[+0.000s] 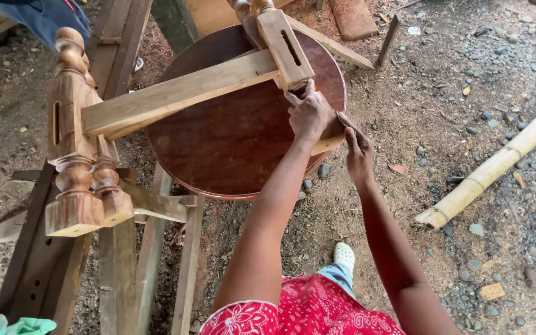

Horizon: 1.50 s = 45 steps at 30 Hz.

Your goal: Sanding the decorative wooden base of a table with a sanding block to smooth the surface.

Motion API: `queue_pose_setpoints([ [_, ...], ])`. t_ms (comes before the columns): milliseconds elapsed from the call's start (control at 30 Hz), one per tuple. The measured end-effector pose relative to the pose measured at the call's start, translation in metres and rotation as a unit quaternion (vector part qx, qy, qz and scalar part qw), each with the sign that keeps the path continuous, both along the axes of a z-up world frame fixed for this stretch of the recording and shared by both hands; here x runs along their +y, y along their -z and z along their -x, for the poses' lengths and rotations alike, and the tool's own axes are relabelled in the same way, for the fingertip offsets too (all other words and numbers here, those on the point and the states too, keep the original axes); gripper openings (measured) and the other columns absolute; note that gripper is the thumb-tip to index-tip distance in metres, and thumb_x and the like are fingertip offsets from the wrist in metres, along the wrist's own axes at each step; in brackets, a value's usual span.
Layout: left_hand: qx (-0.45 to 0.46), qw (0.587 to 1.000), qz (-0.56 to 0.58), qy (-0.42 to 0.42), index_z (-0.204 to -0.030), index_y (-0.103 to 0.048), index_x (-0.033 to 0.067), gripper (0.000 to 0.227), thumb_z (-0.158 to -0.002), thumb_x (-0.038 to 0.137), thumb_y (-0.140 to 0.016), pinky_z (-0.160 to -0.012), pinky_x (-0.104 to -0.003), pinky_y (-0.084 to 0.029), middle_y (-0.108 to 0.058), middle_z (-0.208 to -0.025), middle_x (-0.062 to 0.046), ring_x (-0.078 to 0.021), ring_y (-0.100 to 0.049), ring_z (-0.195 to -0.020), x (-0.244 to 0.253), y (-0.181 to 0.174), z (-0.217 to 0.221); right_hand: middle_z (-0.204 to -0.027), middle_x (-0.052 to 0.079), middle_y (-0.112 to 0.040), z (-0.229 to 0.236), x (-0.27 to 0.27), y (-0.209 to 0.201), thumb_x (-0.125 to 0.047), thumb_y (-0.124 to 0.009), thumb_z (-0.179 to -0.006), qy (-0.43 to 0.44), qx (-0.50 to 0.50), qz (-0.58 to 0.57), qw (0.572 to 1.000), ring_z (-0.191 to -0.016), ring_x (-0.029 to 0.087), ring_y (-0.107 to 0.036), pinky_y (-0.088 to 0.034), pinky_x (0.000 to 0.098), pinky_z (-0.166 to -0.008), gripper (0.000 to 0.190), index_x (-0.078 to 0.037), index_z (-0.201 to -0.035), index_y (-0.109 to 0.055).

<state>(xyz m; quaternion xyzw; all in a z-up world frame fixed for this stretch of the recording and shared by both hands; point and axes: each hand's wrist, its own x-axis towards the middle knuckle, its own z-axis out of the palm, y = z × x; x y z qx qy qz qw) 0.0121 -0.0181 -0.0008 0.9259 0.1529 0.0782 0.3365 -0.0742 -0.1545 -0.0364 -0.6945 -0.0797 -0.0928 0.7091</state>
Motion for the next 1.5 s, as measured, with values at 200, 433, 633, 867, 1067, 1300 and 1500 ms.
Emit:
queue_pose_setpoints([
  [200,-0.019,0.999,0.03,0.01,-0.156,-0.038,0.0298,0.053,-0.106,0.043,-0.027,-0.072,-0.043,-0.068,-0.014,-0.159,-0.045,-0.0521,-0.062,-0.118,0.0,0.01,-0.004,-0.147,0.017,-0.059,0.031,-0.003,0.005,-0.024,-0.044,-0.112,0.004,-0.078,0.002,0.997,-0.137,0.023,-0.056,-0.048,0.0364,-0.115,0.041,-0.001,-0.144,-0.057],
  [433,-0.016,1.0,0.001,0.001,-0.155,-0.042,0.0297,0.053,-0.105,0.041,-0.03,-0.075,-0.044,-0.067,-0.018,-0.158,-0.045,-0.0535,-0.062,-0.118,0.001,0.001,0.002,-0.142,0.019,-0.065,-0.002,0.003,-0.011,-0.021,-0.049,-0.109,-0.03,-0.005,0.017,0.999,-0.131,0.027,-0.063,-0.05,0.0385,-0.115,0.038,-0.004,-0.141,-0.061],
  [633,-0.006,0.999,0.031,-0.009,-0.155,-0.042,0.0338,0.052,-0.106,0.041,-0.029,-0.081,-0.045,-0.065,-0.016,-0.16,-0.042,-0.052,-0.06,-0.122,0.001,0.008,-0.006,-0.154,0.02,-0.054,0.04,-0.006,-0.009,-0.014,-0.042,-0.115,0.024,-0.154,0.184,0.97,-0.148,0.033,-0.044,-0.033,0.0443,-0.127,0.037,0.0,-0.146,-0.057],
  [867,-0.009,1.0,0.008,-0.018,-0.156,-0.041,0.0352,0.052,-0.105,0.043,-0.034,-0.091,-0.048,-0.061,-0.018,-0.16,-0.039,-0.0523,-0.058,-0.123,0.001,0.005,-0.001,-0.15,0.014,-0.057,-0.01,-0.001,-0.006,-0.025,-0.047,-0.11,-0.029,-0.061,0.081,0.994,-0.144,0.032,-0.051,-0.04,0.0415,-0.123,0.04,-0.005,-0.143,-0.059],
  [1067,-0.004,0.999,0.05,-0.018,-0.155,-0.041,0.0352,0.052,-0.105,0.041,-0.033,-0.091,-0.048,-0.062,-0.016,-0.162,-0.038,-0.0524,-0.058,-0.125,0.002,0.004,-0.002,-0.155,0.013,-0.054,0.035,-0.004,-0.026,-0.027,-0.043,-0.113,0.01,-0.171,0.271,0.947,-0.15,0.034,-0.042,-0.033,0.0456,-0.126,0.041,-0.007,-0.145,-0.06],
  [1300,-0.001,0.996,0.087,-0.028,-0.154,-0.041,0.0383,0.051,-0.104,0.042,-0.033,-0.089,-0.047,-0.063,-0.018,-0.162,-0.037,-0.0517,-0.061,-0.122,0.002,-0.003,0.004,-0.157,0.013,-0.052,0.01,-0.001,-0.022,-0.025,-0.045,-0.113,0.017,-0.178,0.343,0.922,-0.152,0.034,-0.038,-0.032,0.0461,-0.126,0.039,-0.009,-0.145,-0.059],
  [1500,-0.016,0.993,0.111,-0.03,-0.154,-0.041,0.042,0.051,-0.104,0.044,-0.033,-0.096,-0.049,-0.059,-0.019,-0.16,-0.04,-0.0515,-0.062,-0.119,0.004,0.012,-0.005,-0.157,0.012,-0.052,0.051,-0.009,-0.017,-0.019,-0.048,-0.112,0.057,-0.253,0.403,0.878,-0.152,0.034,-0.04,-0.031,0.0482,-0.128,0.039,-0.008,-0.147,-0.059],
])
